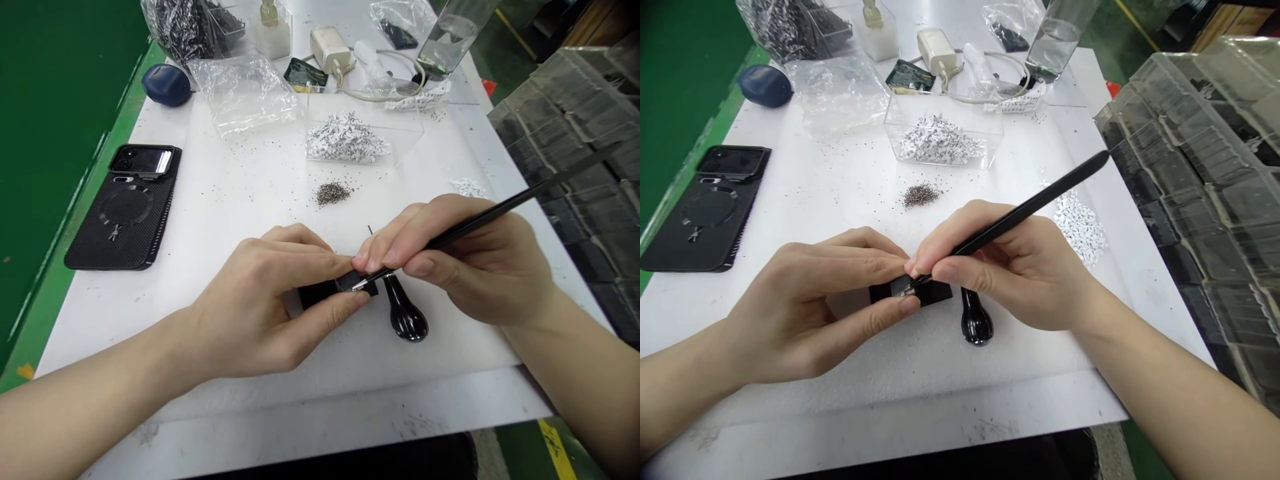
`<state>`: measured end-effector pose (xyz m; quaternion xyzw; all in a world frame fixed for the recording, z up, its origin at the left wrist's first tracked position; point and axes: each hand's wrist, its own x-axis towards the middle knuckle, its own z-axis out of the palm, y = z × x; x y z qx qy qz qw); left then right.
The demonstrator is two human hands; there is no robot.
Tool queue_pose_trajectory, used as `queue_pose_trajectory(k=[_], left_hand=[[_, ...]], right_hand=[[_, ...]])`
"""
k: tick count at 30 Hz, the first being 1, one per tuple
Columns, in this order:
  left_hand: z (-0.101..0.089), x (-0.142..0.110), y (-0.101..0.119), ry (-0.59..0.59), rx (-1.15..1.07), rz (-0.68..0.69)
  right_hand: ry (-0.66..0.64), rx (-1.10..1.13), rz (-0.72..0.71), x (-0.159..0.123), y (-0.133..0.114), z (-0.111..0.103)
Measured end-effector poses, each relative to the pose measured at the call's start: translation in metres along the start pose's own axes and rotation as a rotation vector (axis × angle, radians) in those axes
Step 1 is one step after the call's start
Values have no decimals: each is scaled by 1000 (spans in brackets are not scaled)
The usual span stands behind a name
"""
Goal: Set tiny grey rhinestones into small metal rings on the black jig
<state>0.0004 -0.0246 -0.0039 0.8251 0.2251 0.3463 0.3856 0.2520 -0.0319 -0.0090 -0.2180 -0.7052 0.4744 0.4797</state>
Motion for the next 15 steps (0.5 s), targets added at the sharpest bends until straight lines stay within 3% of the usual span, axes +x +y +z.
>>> queue_pose_trajectory(k=[15], left_hand=[[-1, 0, 3, -16, 7, -16]], right_hand=[[1, -47, -7, 2, -4, 2]])
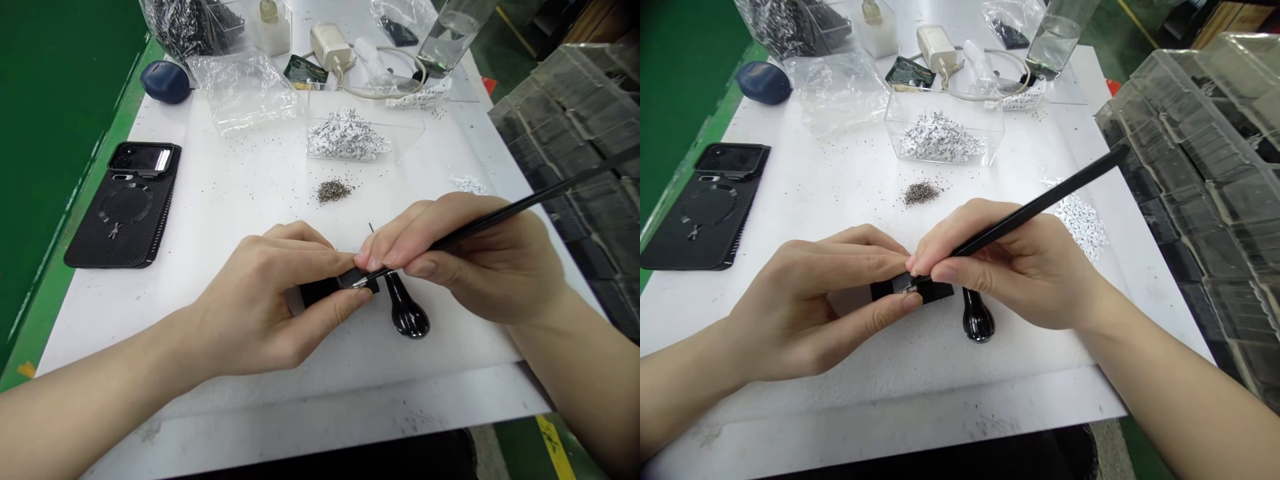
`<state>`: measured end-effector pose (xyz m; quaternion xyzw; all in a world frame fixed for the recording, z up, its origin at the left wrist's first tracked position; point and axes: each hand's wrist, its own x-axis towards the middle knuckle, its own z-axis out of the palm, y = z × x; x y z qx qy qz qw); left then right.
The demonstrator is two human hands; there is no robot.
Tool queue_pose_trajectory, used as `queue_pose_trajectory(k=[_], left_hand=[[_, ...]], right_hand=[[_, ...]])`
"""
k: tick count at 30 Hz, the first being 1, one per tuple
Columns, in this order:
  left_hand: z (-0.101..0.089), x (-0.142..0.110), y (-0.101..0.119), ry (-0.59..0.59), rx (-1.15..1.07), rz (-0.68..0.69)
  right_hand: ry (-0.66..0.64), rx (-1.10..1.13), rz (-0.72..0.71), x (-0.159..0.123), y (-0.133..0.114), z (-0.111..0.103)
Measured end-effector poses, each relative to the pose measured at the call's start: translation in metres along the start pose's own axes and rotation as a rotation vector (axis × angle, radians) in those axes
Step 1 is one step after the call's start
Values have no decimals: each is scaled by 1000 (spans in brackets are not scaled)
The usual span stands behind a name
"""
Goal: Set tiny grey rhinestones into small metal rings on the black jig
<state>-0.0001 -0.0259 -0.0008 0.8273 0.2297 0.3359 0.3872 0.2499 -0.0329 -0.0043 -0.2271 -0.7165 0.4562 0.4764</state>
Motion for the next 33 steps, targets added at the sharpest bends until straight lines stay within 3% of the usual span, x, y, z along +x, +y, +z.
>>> queue_pose_trajectory(k=[33], left_hand=[[-6, 3, 7, -57, 3, -54]], right_hand=[[-16, 12, -35, 2, 4, -1]])
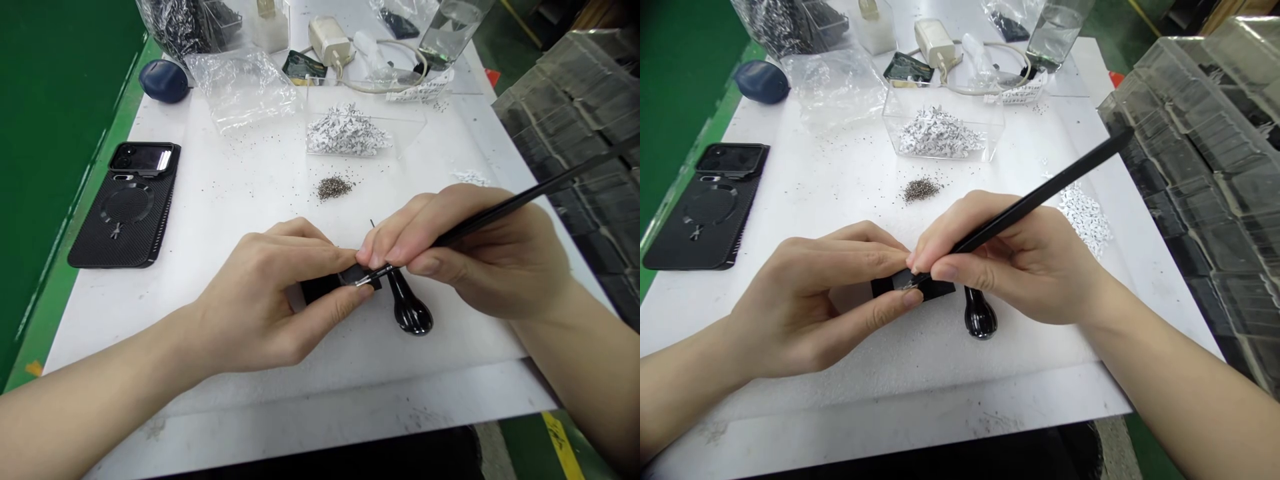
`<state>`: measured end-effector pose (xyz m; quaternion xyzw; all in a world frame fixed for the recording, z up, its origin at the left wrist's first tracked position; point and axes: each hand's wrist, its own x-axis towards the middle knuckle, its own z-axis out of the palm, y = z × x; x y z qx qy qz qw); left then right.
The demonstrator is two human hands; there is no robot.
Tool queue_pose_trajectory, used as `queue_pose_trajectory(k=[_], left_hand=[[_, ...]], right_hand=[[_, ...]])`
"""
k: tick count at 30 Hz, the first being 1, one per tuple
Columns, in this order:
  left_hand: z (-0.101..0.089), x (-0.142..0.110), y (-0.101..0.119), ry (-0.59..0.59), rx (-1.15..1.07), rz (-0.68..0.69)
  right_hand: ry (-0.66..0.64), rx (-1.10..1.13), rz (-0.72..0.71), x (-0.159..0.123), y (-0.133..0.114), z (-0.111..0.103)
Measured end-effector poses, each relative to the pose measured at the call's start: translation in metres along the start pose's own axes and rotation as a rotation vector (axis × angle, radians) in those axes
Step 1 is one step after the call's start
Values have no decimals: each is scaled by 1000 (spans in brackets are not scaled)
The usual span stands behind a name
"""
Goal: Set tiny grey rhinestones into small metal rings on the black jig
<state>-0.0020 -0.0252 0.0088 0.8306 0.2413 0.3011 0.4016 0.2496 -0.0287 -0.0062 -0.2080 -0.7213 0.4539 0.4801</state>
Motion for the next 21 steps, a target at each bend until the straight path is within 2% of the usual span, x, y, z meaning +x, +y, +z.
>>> queue_pose_trajectory(k=[4, 10, 12, 17, 21], left_hand=[[-1, 1, 1, 0, 5, -2], [3, -1, -6, 37, -6, 32], [4, -2, -8, 71, -11, 56], [4, -3, -8, 45, 10, 44], [2, -1, -5, 35, 1, 31]], right_hand=[[44, -25, 121, 12, -9, 12], [53, -30, 139, 28, -20, 25], [55, -31, 142, 29, -21, 26], [60, -30, 151, 26, -19, 25], [57, -39, 161, 13, -10, 14]])
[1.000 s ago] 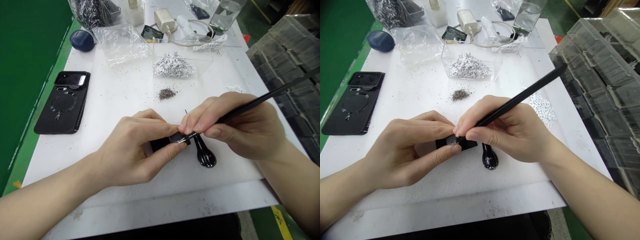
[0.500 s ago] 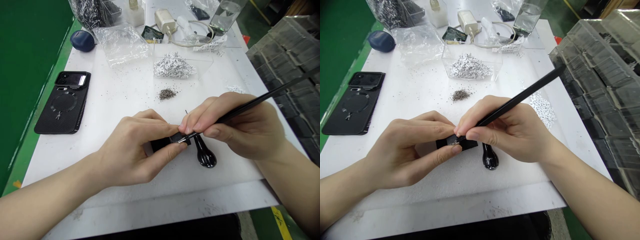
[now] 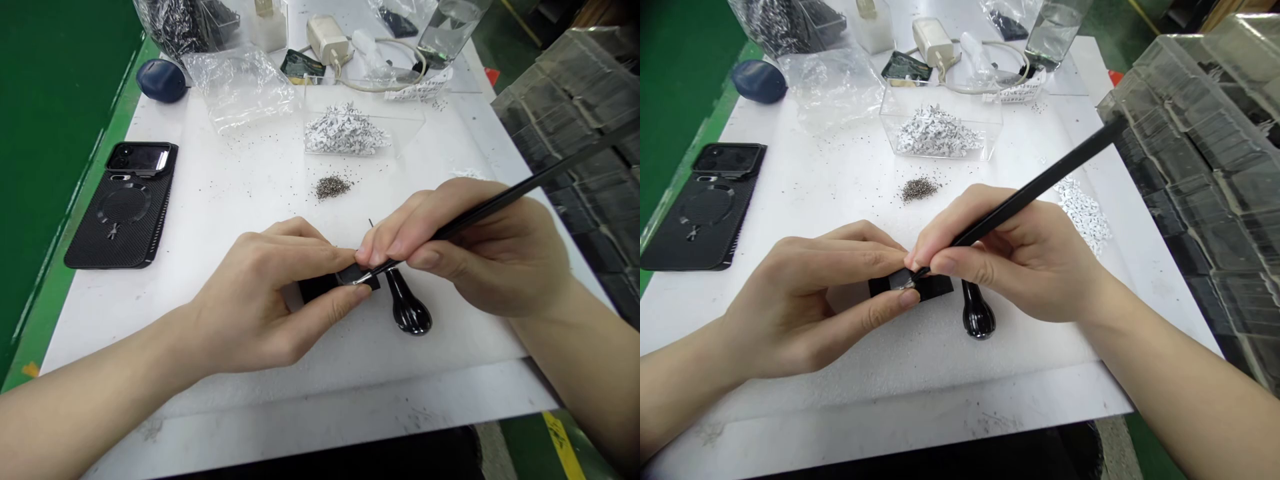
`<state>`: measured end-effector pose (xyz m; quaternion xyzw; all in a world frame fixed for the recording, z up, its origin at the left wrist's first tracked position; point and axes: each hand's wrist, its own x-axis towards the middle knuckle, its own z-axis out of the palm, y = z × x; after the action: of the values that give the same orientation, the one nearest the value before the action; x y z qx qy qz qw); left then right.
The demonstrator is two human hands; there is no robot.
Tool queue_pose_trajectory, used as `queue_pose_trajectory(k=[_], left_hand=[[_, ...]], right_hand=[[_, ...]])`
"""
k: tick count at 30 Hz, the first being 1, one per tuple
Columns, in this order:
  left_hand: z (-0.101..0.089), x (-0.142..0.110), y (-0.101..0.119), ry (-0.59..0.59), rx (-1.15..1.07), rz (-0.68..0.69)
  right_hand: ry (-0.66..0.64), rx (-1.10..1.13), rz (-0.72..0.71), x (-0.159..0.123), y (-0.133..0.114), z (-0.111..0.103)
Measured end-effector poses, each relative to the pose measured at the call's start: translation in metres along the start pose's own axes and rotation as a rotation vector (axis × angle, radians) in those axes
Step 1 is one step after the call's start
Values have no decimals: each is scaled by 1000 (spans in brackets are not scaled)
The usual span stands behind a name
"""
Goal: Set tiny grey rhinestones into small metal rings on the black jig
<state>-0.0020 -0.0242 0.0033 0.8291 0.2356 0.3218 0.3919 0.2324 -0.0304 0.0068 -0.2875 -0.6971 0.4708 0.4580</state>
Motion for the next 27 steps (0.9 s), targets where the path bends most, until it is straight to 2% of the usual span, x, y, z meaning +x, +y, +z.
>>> queue_pose_trajectory(k=[2, 7, 27], left_hand=[[0, 1, 0, -17, 1, -13], [3, -2, -4, 34, -21, 22], [5, -2, -5, 26, -1, 24]], right_hand=[[-22, -3, -35, -7, 7, -8], [-69, 31, -155, -14, 16, -20], [-38, 50, -129, -15, 14, -18]])
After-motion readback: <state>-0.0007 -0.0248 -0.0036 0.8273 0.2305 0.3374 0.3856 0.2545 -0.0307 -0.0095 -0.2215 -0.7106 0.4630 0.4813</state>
